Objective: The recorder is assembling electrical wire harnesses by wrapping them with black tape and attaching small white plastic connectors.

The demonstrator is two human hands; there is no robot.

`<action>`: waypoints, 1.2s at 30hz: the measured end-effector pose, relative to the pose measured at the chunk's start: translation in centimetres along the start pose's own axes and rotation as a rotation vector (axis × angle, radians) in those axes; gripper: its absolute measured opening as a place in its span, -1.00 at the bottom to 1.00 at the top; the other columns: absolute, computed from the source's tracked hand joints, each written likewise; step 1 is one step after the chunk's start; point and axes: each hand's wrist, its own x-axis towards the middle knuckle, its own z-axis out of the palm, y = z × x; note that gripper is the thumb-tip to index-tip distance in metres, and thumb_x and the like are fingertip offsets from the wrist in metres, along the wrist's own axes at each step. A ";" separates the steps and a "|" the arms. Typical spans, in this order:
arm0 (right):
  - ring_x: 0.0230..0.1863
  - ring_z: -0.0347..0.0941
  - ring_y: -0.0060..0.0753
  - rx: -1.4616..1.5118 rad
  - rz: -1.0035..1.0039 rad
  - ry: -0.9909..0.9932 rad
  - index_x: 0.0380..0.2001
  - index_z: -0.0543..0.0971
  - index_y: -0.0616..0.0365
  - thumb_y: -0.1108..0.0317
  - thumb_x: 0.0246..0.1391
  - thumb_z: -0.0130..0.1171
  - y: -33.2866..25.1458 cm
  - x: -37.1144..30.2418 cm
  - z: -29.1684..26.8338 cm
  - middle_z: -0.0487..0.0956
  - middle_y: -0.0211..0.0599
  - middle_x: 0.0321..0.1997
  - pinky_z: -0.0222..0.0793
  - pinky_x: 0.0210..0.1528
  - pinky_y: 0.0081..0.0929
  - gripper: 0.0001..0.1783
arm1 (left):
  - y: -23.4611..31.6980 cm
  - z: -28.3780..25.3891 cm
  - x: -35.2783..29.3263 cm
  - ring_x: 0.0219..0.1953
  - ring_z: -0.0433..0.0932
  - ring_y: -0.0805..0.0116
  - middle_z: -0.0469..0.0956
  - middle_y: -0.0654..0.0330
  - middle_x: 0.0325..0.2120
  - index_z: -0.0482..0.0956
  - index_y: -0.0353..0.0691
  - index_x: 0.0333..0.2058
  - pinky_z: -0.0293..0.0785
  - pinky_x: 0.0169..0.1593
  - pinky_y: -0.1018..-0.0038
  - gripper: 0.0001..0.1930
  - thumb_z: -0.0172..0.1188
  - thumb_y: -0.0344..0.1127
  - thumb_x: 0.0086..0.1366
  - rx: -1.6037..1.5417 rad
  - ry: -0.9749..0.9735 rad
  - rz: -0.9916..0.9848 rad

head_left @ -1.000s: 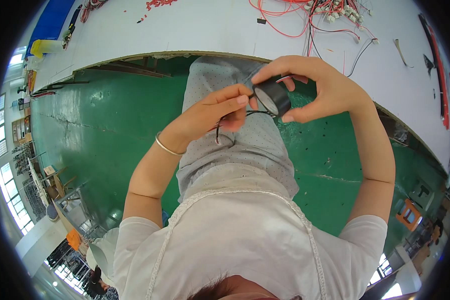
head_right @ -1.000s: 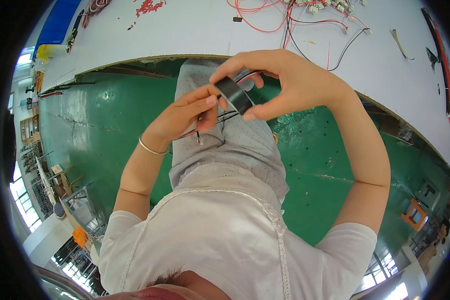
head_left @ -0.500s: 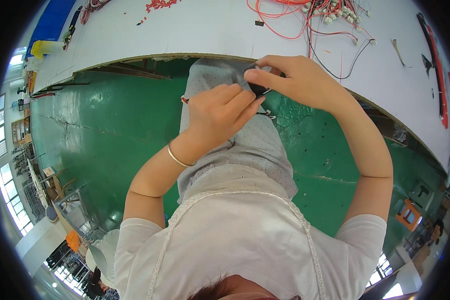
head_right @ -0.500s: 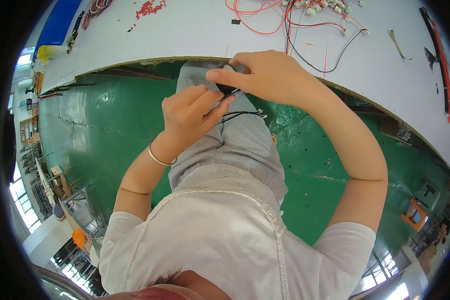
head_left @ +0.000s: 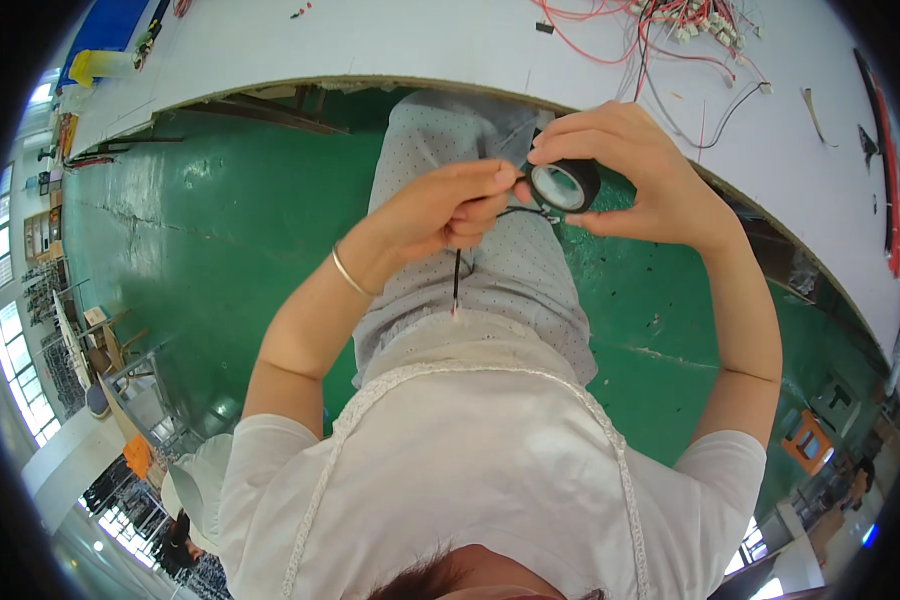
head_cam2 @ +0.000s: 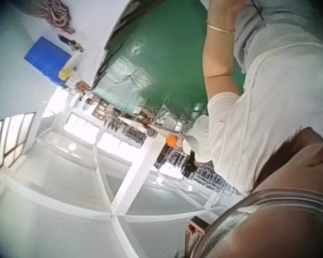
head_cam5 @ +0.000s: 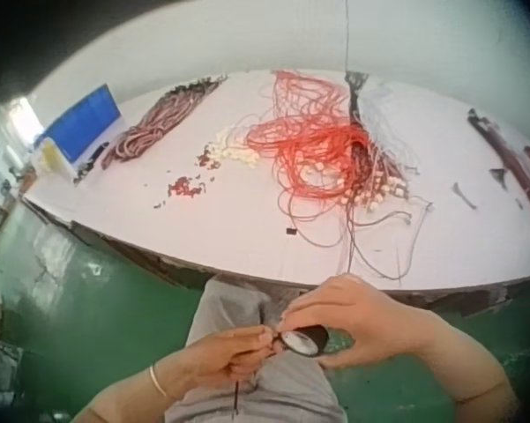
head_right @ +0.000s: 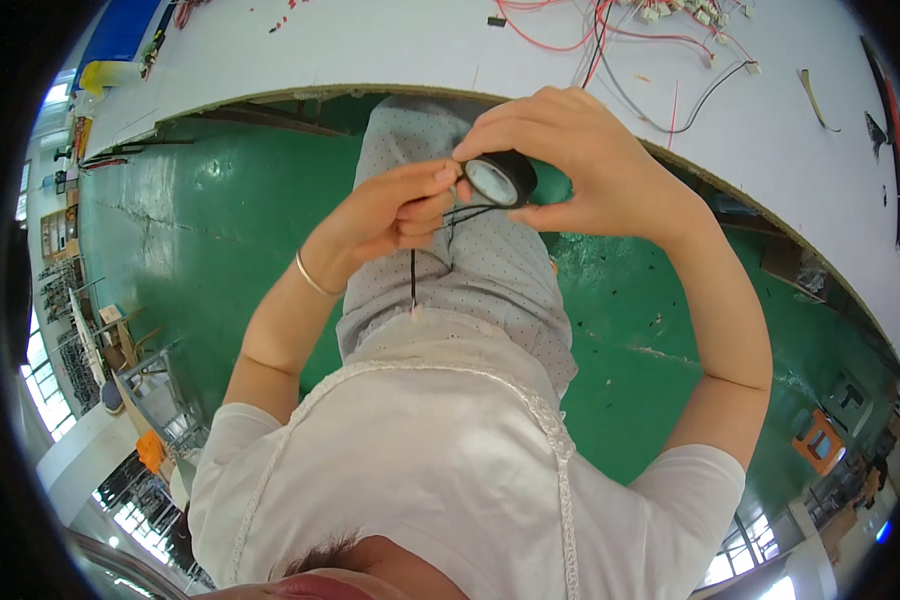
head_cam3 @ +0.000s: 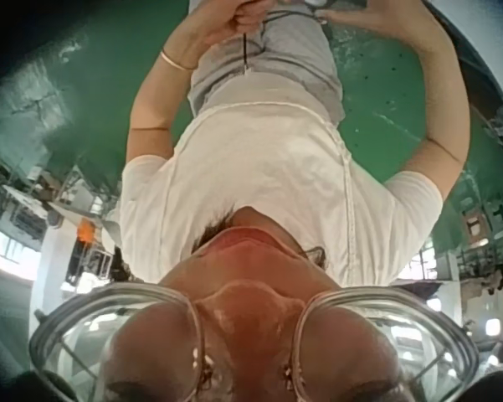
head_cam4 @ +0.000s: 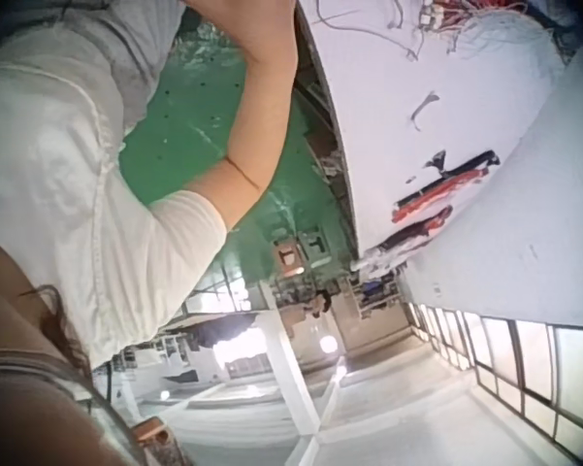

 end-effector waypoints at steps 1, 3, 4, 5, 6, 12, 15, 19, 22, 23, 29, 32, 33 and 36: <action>0.00 0.42 -0.32 -0.257 -0.129 0.032 -0.04 0.56 0.00 0.49 -0.39 0.44 0.0 -0.2 0.2 0.53 -0.43 0.07 0.32 -0.01 -0.37 -0.33 | -0.2 -0.1 0.4 -0.66 -0.02 0.65 0.15 0.51 -0.67 0.52 -0.25 -0.25 -0.10 -0.58 0.62 -0.67 -0.04 -0.09 0.47 -0.005 0.005 -0.003; 0.01 0.42 -0.30 -0.265 -0.121 0.027 -0.05 0.57 -0.02 0.51 -0.39 0.42 0.0 -0.7 0.5 0.53 -0.44 0.06 0.31 0.02 -0.35 -0.35 | -1.0 -0.1 1.4 -0.63 -0.01 0.68 0.16 0.52 -0.67 0.52 -0.24 -0.27 -0.09 -0.56 0.64 -0.67 -0.06 -0.10 0.48 0.180 -0.026 0.139; 0.02 0.41 -0.28 -0.278 -0.109 0.023 -0.07 0.57 -0.03 0.53 -0.38 0.39 0.1 -0.8 0.7 0.53 -0.44 0.06 0.30 0.06 -0.33 -0.37 | -0.8 -0.2 1.4 -0.63 -0.01 0.68 0.16 0.52 -0.67 0.52 -0.24 -0.27 -0.09 -0.56 0.64 -0.67 -0.06 -0.10 0.48 0.175 -0.022 0.134; 0.03 0.41 -0.26 -0.292 -0.097 0.019 -0.09 0.57 -0.04 0.55 -0.38 0.37 0.2 -0.9 0.9 0.54 -0.45 0.06 0.29 0.10 -0.30 -0.39 | -0.3 -0.2 1.4 -0.62 0.00 0.68 0.16 0.51 -0.66 0.52 -0.24 -0.28 -0.10 -0.56 0.64 -0.66 -0.05 -0.08 0.48 0.201 0.041 0.106; 0.03 0.41 -0.26 -0.286 -0.095 0.017 -0.09 0.57 -0.04 0.55 -0.38 0.37 0.3 -0.7 1.1 0.54 -0.45 0.06 0.29 0.10 -0.30 -0.39 | 0.0 0.0 1.2 -0.61 0.00 0.68 0.16 0.51 -0.66 0.52 -0.23 -0.28 -0.10 -0.55 0.64 -0.65 -0.04 -0.06 0.47 0.228 0.105 0.079; -0.03 0.47 -0.21 -0.309 -0.120 0.077 -0.12 0.55 0.00 0.61 -0.35 0.32 0.3 -1.3 2.9 0.53 -0.42 0.04 0.44 -0.01 -0.35 -0.42 | 0.6 1.0 0.5 -0.63 -0.03 0.68 0.10 0.52 -0.65 0.53 -0.23 -0.31 -0.13 -0.57 0.63 -0.64 0.08 -0.01 0.40 0.334 0.169 0.099; -0.06 0.50 -0.20 -0.368 -0.170 0.177 -0.10 0.54 0.01 0.63 -0.31 0.31 0.5 -2.6 5.3 0.53 -0.37 0.03 0.49 -0.09 -0.40 -0.42 | 0.1 0.4 0.6 -0.64 -0.03 0.69 0.09 0.52 -0.66 0.50 -0.20 -0.35 -0.15 -0.60 0.62 -0.69 0.13 -0.05 0.38 0.224 0.145 0.048; -0.08 0.52 -0.29 0.022 0.128 0.456 0.02 0.48 0.11 0.58 -0.15 0.32 -0.5 -3.5 9.9 0.54 -0.25 -0.01 0.45 -0.04 -0.42 -0.44 | -0.5 -0.2 1.4 -0.66 -0.02 0.71 0.13 0.50 -0.66 0.44 -0.16 -0.36 -0.14 -0.62 0.64 -0.73 0.16 -0.09 0.37 0.271 0.229 0.061; -0.13 0.51 -0.39 0.106 0.455 0.629 0.02 0.45 0.17 0.37 0.13 0.21 -0.4 -3.2 13.4 0.59 -0.26 -0.19 0.36 -0.01 -0.50 -0.62 | -1.3 -0.2 1.4 -0.66 0.00 0.72 0.18 0.49 -0.62 0.39 -0.09 -0.36 -0.09 -0.61 0.69 -0.78 0.13 -0.14 0.39 0.201 0.275 0.024; -0.13 0.51 -0.39 0.106 0.460 0.638 0.02 0.45 0.17 0.37 0.13 0.21 -0.1 -3.0 14.1 0.59 -0.26 -0.19 0.36 -0.01 -0.50 -0.62 | -1.6 -0.2 1.4 -0.64 0.03 0.73 0.23 0.47 -0.59 0.39 -0.11 -0.34 -0.07 -0.61 0.70 -0.80 0.14 -0.16 0.39 0.222 0.284 0.081; -0.15 0.51 -0.46 0.540 0.661 0.731 -0.01 0.46 0.16 0.33 0.12 0.24 0.2 -2.6 15.3 0.61 -0.34 -0.33 0.33 -0.04 -0.48 -0.63 | -4.0 -1.5 2.0 -0.53 0.24 0.75 0.41 0.44 -0.48 0.51 -0.24 -0.20 0.16 -0.50 0.73 -0.86 0.20 -0.32 0.35 0.616 0.380 0.469; -0.26 0.50 -0.49 0.374 0.620 0.739 -0.05 0.49 0.12 0.33 0.06 0.27 0.6 -2.8 16.3 0.58 -0.41 -0.43 0.29 -0.10 -0.44 -0.64 | -5.0 -1.8 2.5 -0.48 0.32 0.75 0.47 0.43 -0.47 0.59 -0.29 -0.19 0.26 -0.43 0.72 -0.86 0.24 -0.39 0.31 0.716 0.429 0.505; -0.33 0.46 -0.49 0.119 0.593 0.777 -0.09 0.52 0.08 0.34 0.04 0.27 0.6 -2.6 16.6 0.56 -0.45 -0.46 0.26 -0.14 -0.44 -0.67 | -5.4 -1.6 2.7 -0.47 0.34 0.75 0.49 0.43 -0.48 0.61 -0.31 -0.21 0.29 -0.40 0.72 -0.86 0.25 -0.40 0.30 0.706 0.492 0.497; -0.44 0.40 -0.46 -0.114 0.585 0.828 -0.18 0.58 0.01 0.35 0.01 0.28 0.7 -2.0 16.7 0.53 -0.49 -0.51 0.19 -0.23 -0.45 -0.75 | -6.7 -0.8 3.0 -0.45 0.39 0.73 0.56 0.39 -0.46 0.62 -0.31 -0.24 0.33 -0.38 0.72 -0.87 0.26 -0.39 0.29 0.590 0.613 0.564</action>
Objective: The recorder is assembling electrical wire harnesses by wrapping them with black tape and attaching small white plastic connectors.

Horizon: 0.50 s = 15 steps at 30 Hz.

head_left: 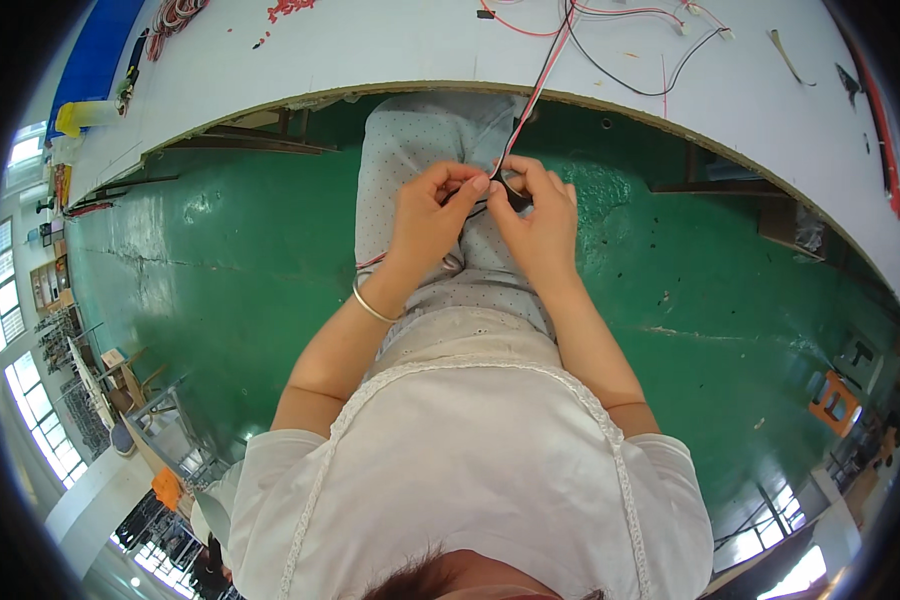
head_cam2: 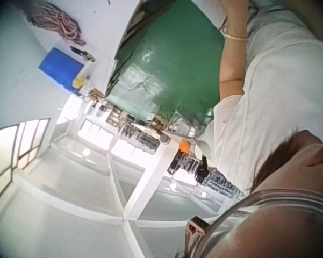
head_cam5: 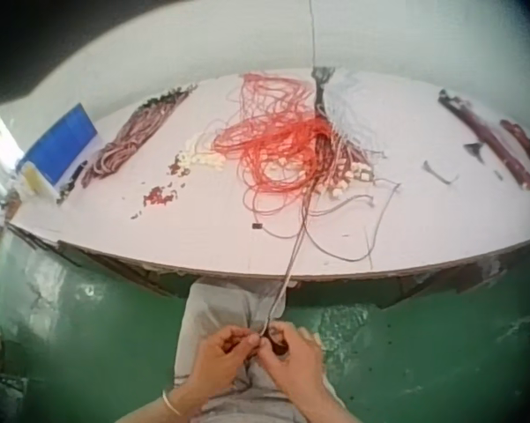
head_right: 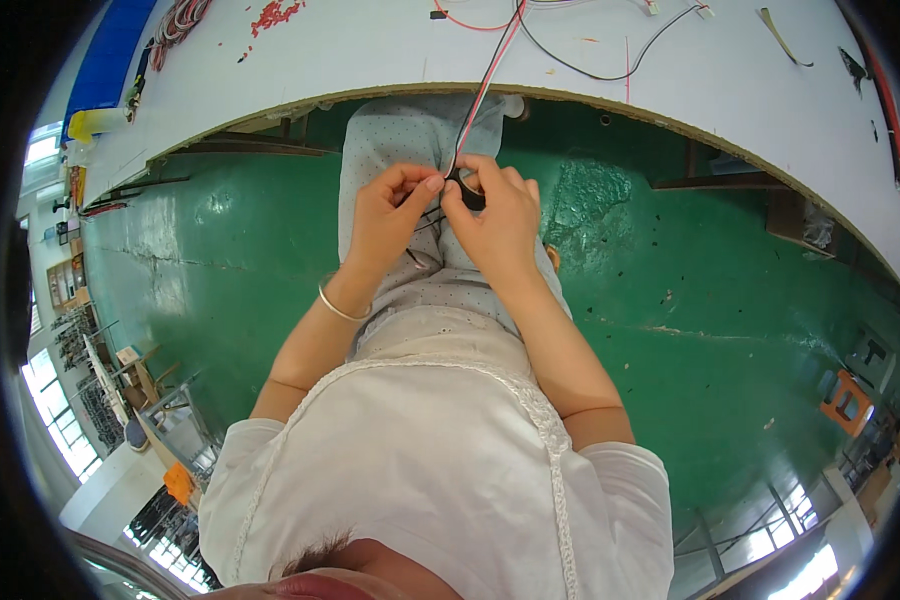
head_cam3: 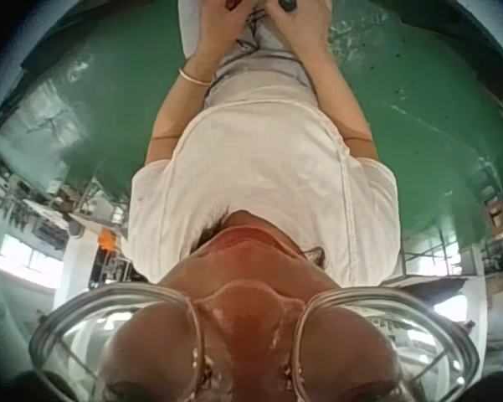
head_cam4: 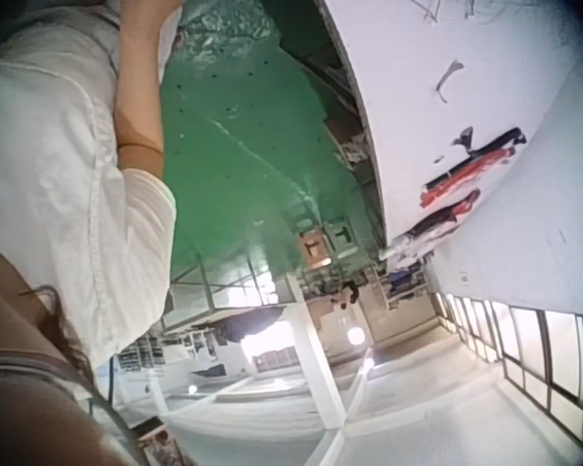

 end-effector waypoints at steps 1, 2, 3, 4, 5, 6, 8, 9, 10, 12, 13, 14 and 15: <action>-0.48 0.36 -0.44 0.015 0.037 0.018 -0.24 0.61 -0.02 0.34 0.00 0.27 0.0 0.1 0.2 0.52 -0.50 -0.53 0.16 -0.27 -0.45 -0.80 | 0.3 0.0 -0.3 -0.45 0.39 0.73 0.56 0.39 -0.46 0.62 -0.31 -0.24 0.33 -0.38 0.72 -0.87 0.26 -0.39 0.29 0.001 -0.003 0.003; -0.48 0.36 -0.44 0.014 0.036 0.023 -0.24 0.61 -0.02 0.34 0.00 0.27 0.0 0.2 0.1 0.52 -0.50 -0.53 0.16 -0.27 -0.45 -0.80 | 0.9 -0.1 -0.5 -0.41 0.44 0.69 0.58 0.36 -0.44 0.62 -0.30 -0.23 0.37 -0.33 0.70 -0.87 0.26 -0.40 0.29 -0.095 0.009 -0.113; -0.48 0.37 -0.43 0.032 0.016 0.013 -0.28 0.62 -0.02 0.33 0.01 0.27 0.1 0.4 -0.1 0.51 -0.49 -0.54 0.16 -0.27 -0.44 -0.84 | 1.4 -0.1 -0.4 -0.36 0.49 0.66 0.60 0.34 -0.41 0.62 -0.30 -0.22 0.42 -0.28 0.69 -0.87 0.26 -0.40 0.29 -0.191 0.020 -0.228; -0.48 0.37 -0.42 0.049 -0.004 -0.002 -0.33 0.63 -0.03 0.33 0.02 0.26 0.0 0.4 -0.3 0.50 -0.48 -0.56 0.17 -0.27 -0.44 -0.89 | 1.5 -0.2 -0.5 -0.36 0.49 0.66 0.60 0.34 -0.41 0.62 -0.30 -0.22 0.42 -0.28 0.69 -0.87 0.26 -0.40 0.29 -0.191 0.017 -0.224; -0.48 0.37 -0.42 0.047 -0.008 0.005 -0.33 0.63 -0.03 0.33 0.02 0.26 -0.2 0.3 -0.5 0.50 -0.48 -0.56 0.17 -0.27 -0.44 -0.89 | 1.6 -0.3 -0.4 -0.40 0.48 0.66 0.61 0.33 -0.39 0.62 -0.29 -0.21 0.41 -0.33 0.70 -0.86 0.27 -0.39 0.28 -0.191 -0.025 -0.228; -0.47 0.38 -0.40 0.030 0.014 -0.014 -0.36 0.62 -0.01 0.33 0.01 0.27 -0.5 0.2 -0.7 0.50 -0.47 -0.56 0.17 -0.28 -0.42 -0.91 | 1.7 -0.5 -0.3 -0.44 0.47 0.66 0.62 0.31 -0.38 0.62 -0.29 -0.20 0.39 -0.38 0.71 -0.84 0.27 -0.38 0.28 -0.190 -0.070 -0.230; -0.47 0.39 -0.39 0.004 0.016 -0.011 -0.39 0.62 0.00 0.32 0.01 0.27 -0.7 0.2 -1.0 0.50 -0.46 -0.56 0.18 -0.29 -0.40 -0.93 | 0.9 -0.5 -0.4 -0.51 0.40 0.70 0.61 0.32 -0.40 0.61 -0.30 -0.21 0.28 -0.47 0.72 -0.83 0.28 -0.36 0.28 -0.187 -0.093 -0.126; -0.47 0.40 -0.37 -0.027 -0.060 0.019 -0.41 0.60 0.01 0.33 0.01 0.26 -0.9 -0.1 -1.0 0.52 -0.45 -0.55 0.18 -0.30 -0.38 -0.93 | 0.5 -0.5 -0.5 -0.58 0.32 0.74 0.61 0.34 -0.42 0.60 -0.30 -0.21 0.17 -0.55 0.74 -0.82 0.28 -0.34 0.28 -0.184 -0.112 -0.036; -0.47 0.42 -0.35 -0.056 -0.136 0.052 -0.42 0.59 0.02 0.33 0.00 0.26 -1.1 -0.1 -0.8 0.53 -0.44 -0.54 0.18 -0.32 -0.35 -0.93 | 0.1 -0.6 -0.7 -0.58 0.32 0.74 0.61 0.34 -0.42 0.60 -0.30 -0.21 0.17 -0.55 0.74 -0.82 0.28 -0.34 0.28 -0.186 -0.125 -0.009; -0.46 0.43 -0.34 -0.056 -0.142 0.106 -0.43 0.58 0.03 0.34 0.00 0.25 -0.8 0.0 -0.3 0.54 -0.43 -0.52 0.18 -0.32 -0.33 -0.94 | -0.2 -0.4 -1.1 -0.58 0.28 0.77 0.61 0.33 -0.43 0.59 -0.31 -0.23 0.08 -0.56 0.74 -0.82 0.30 -0.33 0.27 -0.196 -0.045 -0.024; -0.45 0.44 -0.32 -0.032 -0.130 0.119 -0.44 0.57 0.03 0.34 -0.01 0.25 -0.6 -0.5 0.2 0.55 -0.42 -0.51 0.18 -0.33 -0.32 -0.93 | 0.1 -0.2 -1.6 -0.58 0.28 0.77 0.61 0.33 -0.43 0.59 -0.31 -0.23 0.08 -0.56 0.74 -0.82 0.30 -0.33 0.27 -0.202 -0.059 -0.009; -0.43 0.46 -0.34 -0.019 -0.087 0.125 -0.45 0.56 0.03 0.34 0.00 0.24 -0.4 -0.6 0.5 0.56 -0.40 -0.49 0.17 -0.33 -0.34 -0.94 | 0.7 0.2 -1.8 -0.44 0.40 0.68 0.62 0.28 -0.38 0.59 -0.33 -0.25 0.27 -0.39 0.71 -0.85 0.29 -0.39 0.27 -0.206 -0.023 -0.085; -0.43 0.46 -0.34 -0.032 -0.095 0.140 -0.45 0.56 0.03 0.34 0.00 0.24 -0.1 -0.8 0.4 0.56 -0.40 -0.49 0.17 -0.33 -0.34 -0.94 | 1.1 0.7 -1.9 -0.30 0.53 0.60 0.63 0.23 -0.34 0.59 -0.35 -0.27 0.45 -0.22 0.67 -0.89 0.27 -0.44 0.27 -0.208 0.014 -0.164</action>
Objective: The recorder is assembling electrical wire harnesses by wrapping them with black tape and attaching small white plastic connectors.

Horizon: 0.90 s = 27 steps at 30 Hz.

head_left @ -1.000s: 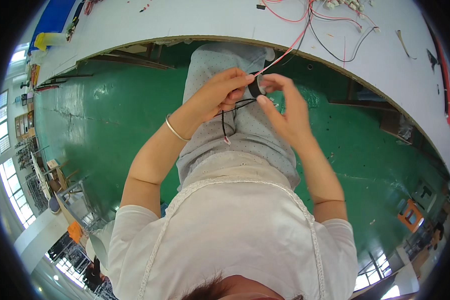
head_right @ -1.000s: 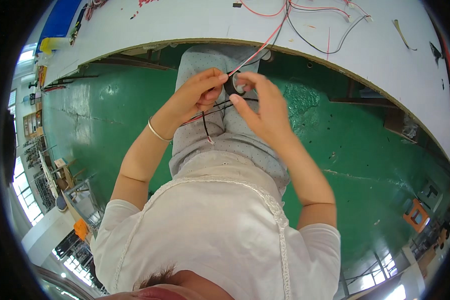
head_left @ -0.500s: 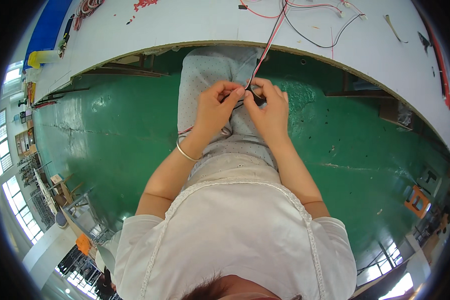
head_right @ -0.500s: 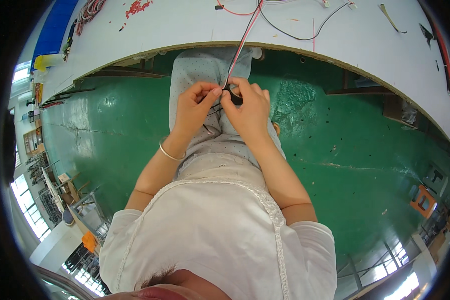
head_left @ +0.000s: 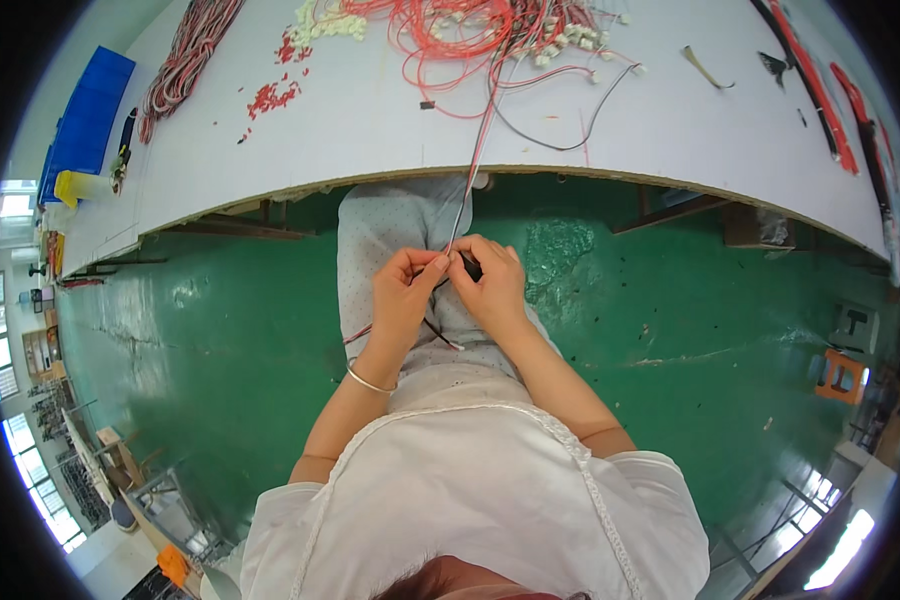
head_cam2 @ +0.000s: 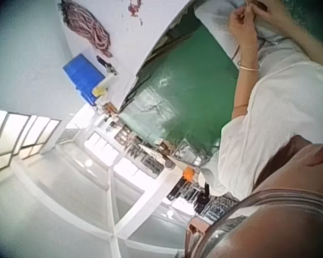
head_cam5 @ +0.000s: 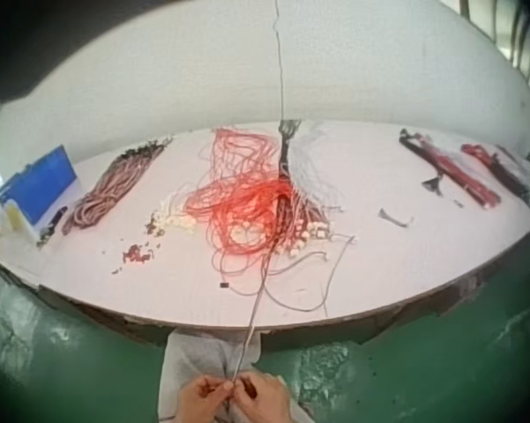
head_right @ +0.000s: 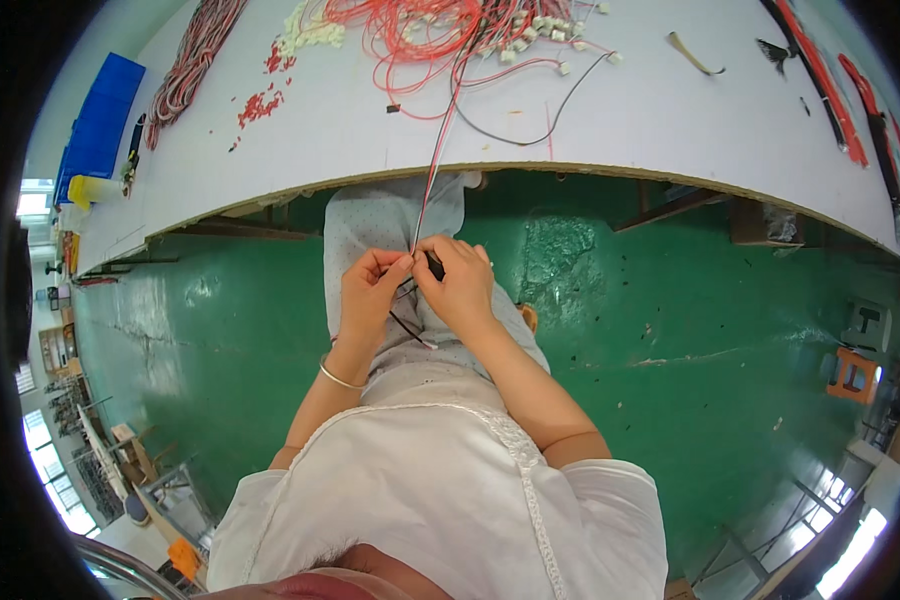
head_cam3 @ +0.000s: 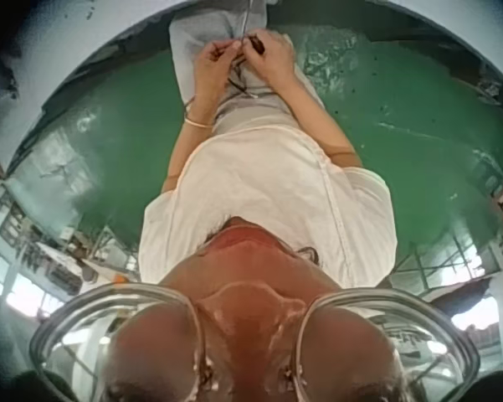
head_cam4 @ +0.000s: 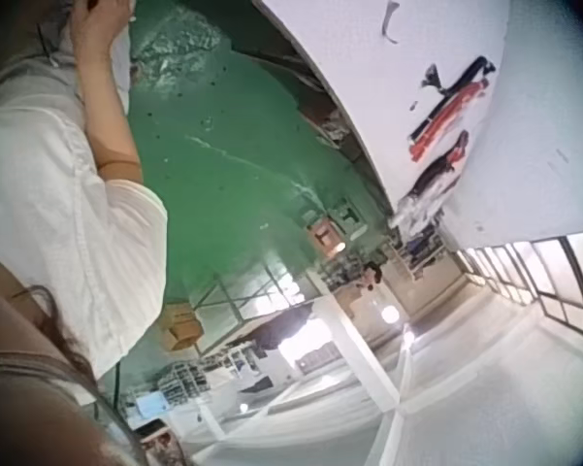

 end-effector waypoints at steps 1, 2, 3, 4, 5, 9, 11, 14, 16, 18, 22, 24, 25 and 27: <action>-0.43 0.48 -0.32 0.023 0.041 0.001 -0.45 0.55 0.05 0.36 0.01 0.23 0.1 -0.1 0.0 0.57 -0.38 -0.48 0.21 -0.34 -0.35 -0.95 | 0.0 0.3 -0.1 -0.30 0.53 0.60 0.63 0.23 -0.34 0.59 -0.35 -0.27 0.45 -0.22 0.67 -0.89 0.27 -0.44 0.27 -0.004 -0.011 0.011; -0.43 0.49 -0.30 0.049 0.084 -0.002 -0.45 0.55 0.06 0.38 0.01 0.22 0.4 -0.2 0.0 0.58 -0.36 -0.48 0.24 -0.35 -0.35 -0.95 | -0.3 0.5 -0.2 -0.37 0.46 0.66 0.60 0.28 -0.39 0.59 -0.31 -0.27 0.34 -0.29 0.72 -0.87 0.29 -0.40 0.26 -0.017 -0.002 0.005; -0.43 0.49 -0.30 0.044 0.079 0.003 -0.45 0.55 0.06 0.38 0.01 0.22 1.3 -0.4 0.1 0.58 -0.36 -0.48 0.24 -0.35 -0.35 -0.95 | -0.4 0.7 -0.4 -0.43 0.39 0.71 0.58 0.32 -0.45 0.60 -0.28 -0.27 0.23 -0.37 0.76 -0.85 0.31 -0.36 0.25 -0.030 0.010 -0.004; -0.44 0.50 -0.34 -0.012 0.199 0.035 -0.43 0.55 0.09 0.40 0.02 0.20 2.8 -0.4 0.1 0.58 -0.33 -0.47 0.29 -0.36 -0.38 -0.96 | 0.1 1.0 -1.3 -0.43 0.39 0.71 0.58 0.32 -0.45 0.60 -0.28 -0.27 0.23 -0.37 0.76 -0.85 0.31 -0.36 0.25 -0.032 0.009 -0.001; -0.45 0.50 -0.37 -0.065 0.319 0.061 -0.42 0.56 0.11 0.43 0.02 0.19 4.3 -0.4 -0.3 0.59 -0.31 -0.46 0.34 -0.37 -0.40 -0.96 | 1.1 1.2 -2.7 -0.44 0.36 0.73 0.56 0.36 -0.45 0.60 -0.27 -0.26 0.20 -0.38 0.78 -0.85 0.32 -0.35 0.25 0.032 -0.006 0.092; -0.41 0.42 -0.55 0.034 0.245 0.230 -0.28 0.62 0.15 0.44 0.16 0.18 6.5 2.2 -9.4 0.59 -0.43 -0.38 0.38 -0.30 -0.59 -0.91 | 1.8 -1.8 -1.2 -0.48 0.25 0.75 0.47 0.47 -0.50 0.61 -0.30 -0.27 0.20 -0.40 0.75 -0.86 0.32 -0.38 0.26 0.195 0.011 0.141; -0.27 0.47 -0.54 -0.295 -0.092 0.436 -0.26 0.64 0.17 0.45 0.18 0.19 3.0 5.0 -13.5 0.64 -0.37 -0.28 0.41 -0.22 -0.54 -0.90 | 3.1 -2.1 -1.9 -0.51 0.26 0.74 0.45 0.46 -0.53 0.62 -0.28 -0.27 0.20 -0.43 0.73 -0.87 0.33 -0.40 0.23 0.196 0.031 0.203; -0.34 0.47 -0.29 -0.678 -0.262 0.490 -0.16 0.67 0.07 0.32 0.22 0.17 6.3 10.9 -18.4 0.61 -0.36 -0.35 0.36 -0.16 -0.40 -0.81 | 4.8 -2.5 -1.5 -0.58 0.28 0.67 0.40 0.42 -0.60 0.65 -0.24 -0.28 0.21 -0.50 0.68 -0.86 0.37 -0.44 0.16 0.449 0.112 0.588; -0.33 0.44 -0.25 -0.782 -0.242 0.399 -0.05 0.63 0.02 0.33 0.21 0.16 10.1 13.3 -21.7 0.58 -0.33 -0.35 0.35 -0.18 -0.33 -0.74 | 5.1 -2.8 -0.7 -0.62 0.30 0.62 0.37 0.37 -0.63 0.67 -0.22 -0.29 0.22 -0.55 0.65 -0.84 0.39 -0.47 0.12 0.689 0.168 0.868; -0.30 0.41 -0.21 -0.921 -0.274 0.178 0.12 0.53 -0.02 0.34 0.21 0.14 13.3 15.3 -21.7 0.56 -0.27 -0.31 0.34 -0.19 -0.26 -0.61 | 5.4 -4.0 -0.3 -0.68 0.30 0.48 0.33 0.31 -0.65 0.69 -0.19 -0.30 0.20 -0.63 0.58 -0.79 0.42 -0.49 0.04 1.000 0.271 1.291; -0.02 0.43 -0.07 -0.913 -0.348 0.266 0.21 0.45 -0.06 0.31 0.18 0.17 11.0 15.0 -21.5 0.56 -0.18 -0.06 0.34 0.04 -0.23 -0.50 | 8.8 -5.2 0.5 -0.71 0.28 0.45 0.31 0.33 -0.67 0.68 -0.18 -0.29 0.19 -0.65 0.53 -0.77 0.44 -0.46 0.02 1.056 0.386 1.541; 0.08 0.42 -0.08 -0.851 -0.365 0.352 0.10 0.51 0.08 0.34 0.12 0.22 7.7 13.7 -19.9 0.56 -0.19 0.03 0.28 0.15 -0.23 -0.56 | 11.1 -6.3 0.7 -0.71 0.27 0.44 0.31 0.33 -0.67 0.67 -0.18 -0.32 0.18 -0.65 0.50 -0.80 0.44 -0.42 0.03 1.272 0.505 1.594; 0.05 0.44 -0.15 -0.706 -0.306 0.324 0.02 0.56 0.11 0.36 0.11 0.23 5.8 12.5 -18.1 0.59 -0.22 -0.03 0.30 0.12 -0.26 -0.63 | 12.0 -6.9 1.3 -0.70 0.27 0.43 0.32 0.33 -0.65 0.66 -0.16 -0.33 0.18 -0.65 0.49 -0.81 0.43 -0.40 0.05 1.315 0.547 1.596; -0.16 0.53 -0.41 -0.321 -0.053 0.162 -0.09 0.63 0.14 0.32 0.16 0.23 1.9 9.7 -13.6 0.63 -0.27 -0.14 0.43 -0.12 -0.44 -0.74 | 14.0 -7.8 2.6 -0.68 0.27 0.41 0.33 0.34 -0.63 0.64 -0.12 -0.35 0.18 -0.64 0.47 -0.85 0.41 -0.37 0.08 1.346 0.583 1.577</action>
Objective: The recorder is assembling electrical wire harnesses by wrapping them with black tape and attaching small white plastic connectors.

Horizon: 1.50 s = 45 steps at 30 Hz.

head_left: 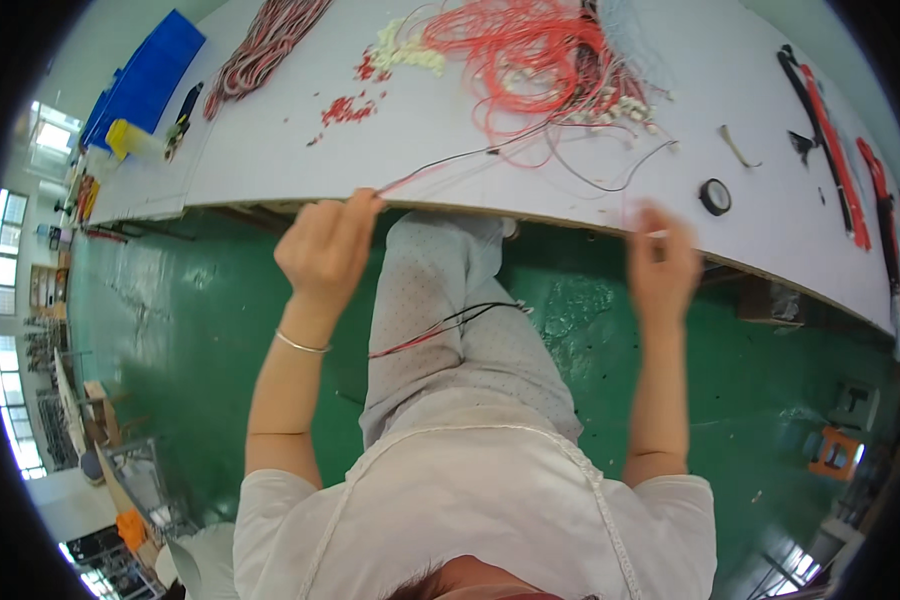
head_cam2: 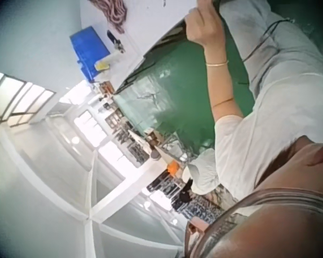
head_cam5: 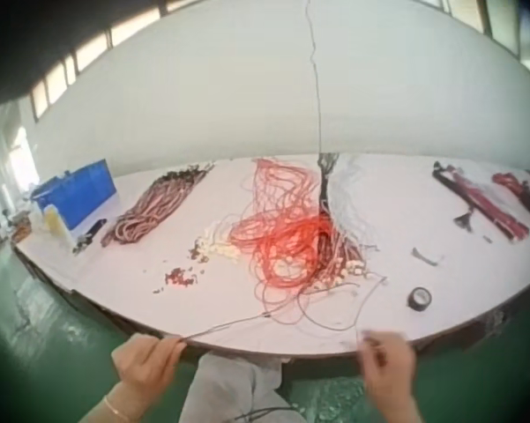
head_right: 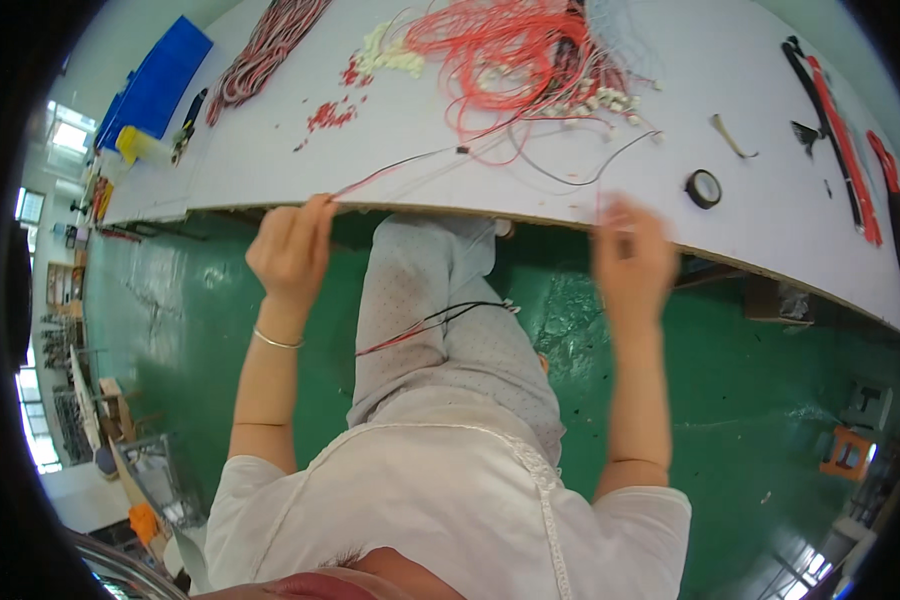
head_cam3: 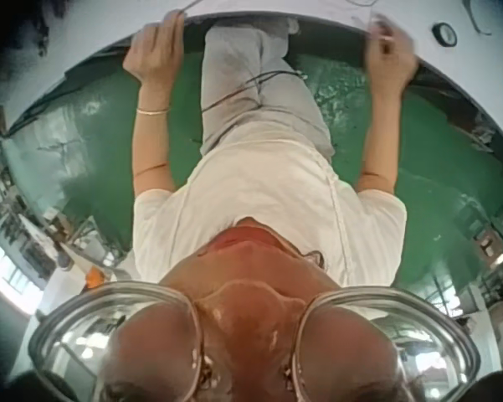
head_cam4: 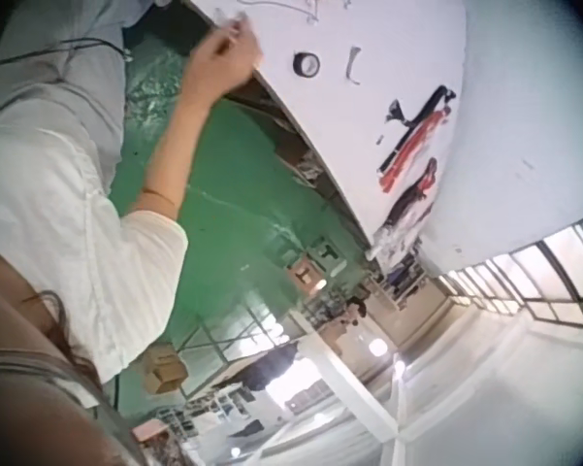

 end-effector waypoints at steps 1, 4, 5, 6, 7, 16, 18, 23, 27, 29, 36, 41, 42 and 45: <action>-0.17 0.54 -0.54 0.177 0.075 -0.185 -0.06 0.62 0.14 0.27 0.21 0.20 -2.4 -1.2 1.5 0.64 -0.32 -0.15 0.45 -0.16 -0.48 -0.72 | -0.5 0.0 0.8 -0.67 0.27 0.41 0.33 0.34 -0.62 0.63 -0.10 -0.36 0.18 -0.64 0.47 -0.87 0.40 -0.37 0.10 0.005 -0.012 -0.016; -0.07 0.53 -0.39 1.240 0.499 -0.533 0.09 0.49 0.28 0.15 0.36 -0.04 -7.5 -2.6 6.6 0.60 -0.17 -0.01 0.42 0.03 -0.43 -0.56 | 2.8 -1.3 0.5 -0.65 0.34 0.44 0.33 0.35 -0.61 0.59 -0.04 -0.36 0.25 -0.62 0.50 -0.95 0.28 -0.32 0.19 -0.027 -0.435 0.044; -0.05 0.53 -0.35 1.549 0.730 -0.555 0.11 0.45 0.31 0.14 0.37 -0.08 -8.9 -2.4 7.2 0.59 -0.15 0.00 0.40 0.07 -0.40 -0.53 | 4.0 -1.7 -0.6 -0.66 0.36 0.45 0.33 0.36 -0.61 0.56 -0.03 -0.39 0.27 -0.62 0.51 -0.95 0.26 -0.29 0.19 -0.188 -0.327 0.156; -0.05 0.53 -0.35 1.547 0.721 -0.554 0.11 0.45 0.31 0.14 0.37 -0.08 -9.2 -1.8 7.2 0.59 -0.15 0.00 0.40 0.07 -0.40 -0.53 | 5.7 -2.0 -1.7 -0.73 0.29 0.40 0.20 0.32 -0.70 0.54 -0.09 -0.47 0.21 -0.67 0.46 -0.89 0.32 -0.34 0.10 -0.319 -0.273 0.170; -0.13 0.51 -0.37 1.663 0.843 -0.486 0.12 0.44 0.29 0.14 0.37 -0.08 -9.3 -1.3 7.0 0.58 -0.22 -0.06 0.40 0.01 -0.41 -0.54 | 7.3 -2.2 -2.7 -0.73 0.29 0.41 0.21 0.31 -0.70 0.54 -0.09 -0.47 0.22 -0.67 0.46 -0.89 0.33 -0.33 0.12 -0.355 -0.325 0.104; -0.55 0.13 -0.68 1.676 1.040 -0.303 0.06 0.45 0.22 0.27 0.37 -0.10 -7.3 -5.6 6.9 0.38 -0.51 -0.47 0.08 -0.48 -0.64 -0.67 | 12.2 -2.6 -9.8 -0.68 0.24 0.56 0.30 0.29 -0.69 0.64 -0.20 -0.26 0.22 -0.55 0.57 -0.82 0.20 -0.23 0.32 -1.056 -0.815 -0.779; -0.56 0.11 -0.67 1.707 0.955 -0.330 0.05 0.45 0.21 0.27 0.37 -0.09 -8.3 -5.1 6.0 0.37 -0.51 -0.48 0.07 -0.50 -0.62 -0.68 | 11.1 -2.8 -9.6 -0.60 0.26 0.64 0.33 0.32 -0.69 0.63 -0.27 -0.12 0.23 -0.46 0.61 -0.72 0.10 -0.19 0.40 -1.538 -0.994 -1.302; -0.58 0.09 -0.63 1.821 1.062 -0.329 -0.02 0.48 0.22 0.26 0.34 -0.05 -8.9 -6.8 7.2 0.33 -0.51 -0.52 0.06 -0.49 -0.60 -0.71 | 10.1 -5.1 -10.8 -0.56 0.37 0.63 0.47 0.31 -0.62 0.64 -0.30 -0.17 0.31 -0.47 0.59 -0.77 0.17 -0.26 0.36 -1.196 -0.649 -1.113; -0.55 0.12 -0.61 1.846 1.040 -0.291 -0.11 0.48 0.25 0.30 0.35 -0.06 -7.3 -4.1 8.9 0.32 -0.50 -0.52 0.10 -0.47 -0.58 -0.75 | 9.9 -11.4 -11.7 -0.55 0.51 0.53 0.64 0.13 -0.50 0.67 -0.31 -0.24 0.36 -0.48 0.58 -0.86 0.26 -0.40 0.25 -0.867 -0.577 -0.550; -0.54 0.14 -0.61 1.870 0.987 -0.311 -0.13 0.47 0.26 0.32 0.36 -0.08 -6.0 -2.2 9.6 0.32 -0.49 -0.51 0.12 -0.45 -0.58 -0.77 | 8.2 -15.1 -13.2 -0.53 0.56 0.45 0.66 0.02 -0.46 0.67 -0.33 -0.24 0.39 -0.46 0.58 -0.85 0.26 -0.43 0.23 -0.854 -0.711 -0.754; -0.53 0.15 -0.59 1.896 0.986 -0.176 -0.10 0.42 0.26 0.35 0.38 -0.15 -5.9 1.5 11.7 0.34 -0.45 -0.47 0.14 -0.43 -0.56 -0.77 | 2.6 -28.1 -29.5 -0.63 0.38 0.37 0.51 0.02 -0.61 0.63 -0.40 -0.31 0.32 -0.49 0.44 -0.78 0.17 -0.30 0.32 -0.159 -0.636 -1.172; -0.53 0.15 -0.59 1.884 0.963 -0.156 -0.14 0.45 0.25 0.35 0.37 -0.13 -6.3 -0.7 11.2 0.34 -0.45 -0.49 0.12 -0.44 -0.58 -0.78 | 4.2 -42.0 -53.5 -0.45 0.59 -0.07 0.59 -0.09 -0.50 0.63 -0.33 -0.37 0.44 -0.40 0.15 -0.68 0.10 -0.16 0.32 0.509 -0.947 -1.255; -0.53 0.15 -0.59 1.872 0.949 -0.149 -0.14 0.45 0.25 0.35 0.37 -0.13 -6.8 -1.3 10.5 0.34 -0.45 -0.49 0.12 -0.44 -0.58 -0.78 | 5.4 -42.0 -53.4 -0.34 0.61 -0.06 0.62 -0.05 -0.41 0.64 -0.29 -0.31 0.49 -0.33 0.14 -0.68 0.13 -0.11 0.29 0.632 -1.060 -1.495; -0.58 0.12 -0.62 1.785 1.043 -0.186 -0.19 0.45 0.21 0.31 0.36 -0.09 -8.1 -4.6 8.6 0.31 -0.51 -0.55 0.07 -0.49 -0.59 -0.80 | 6.9 -43.3 -52.9 -0.15 0.62 -0.02 0.62 0.01 -0.22 0.60 -0.20 -0.14 0.52 -0.15 0.16 -0.65 0.15 -0.05 0.27 0.764 -1.316 -1.697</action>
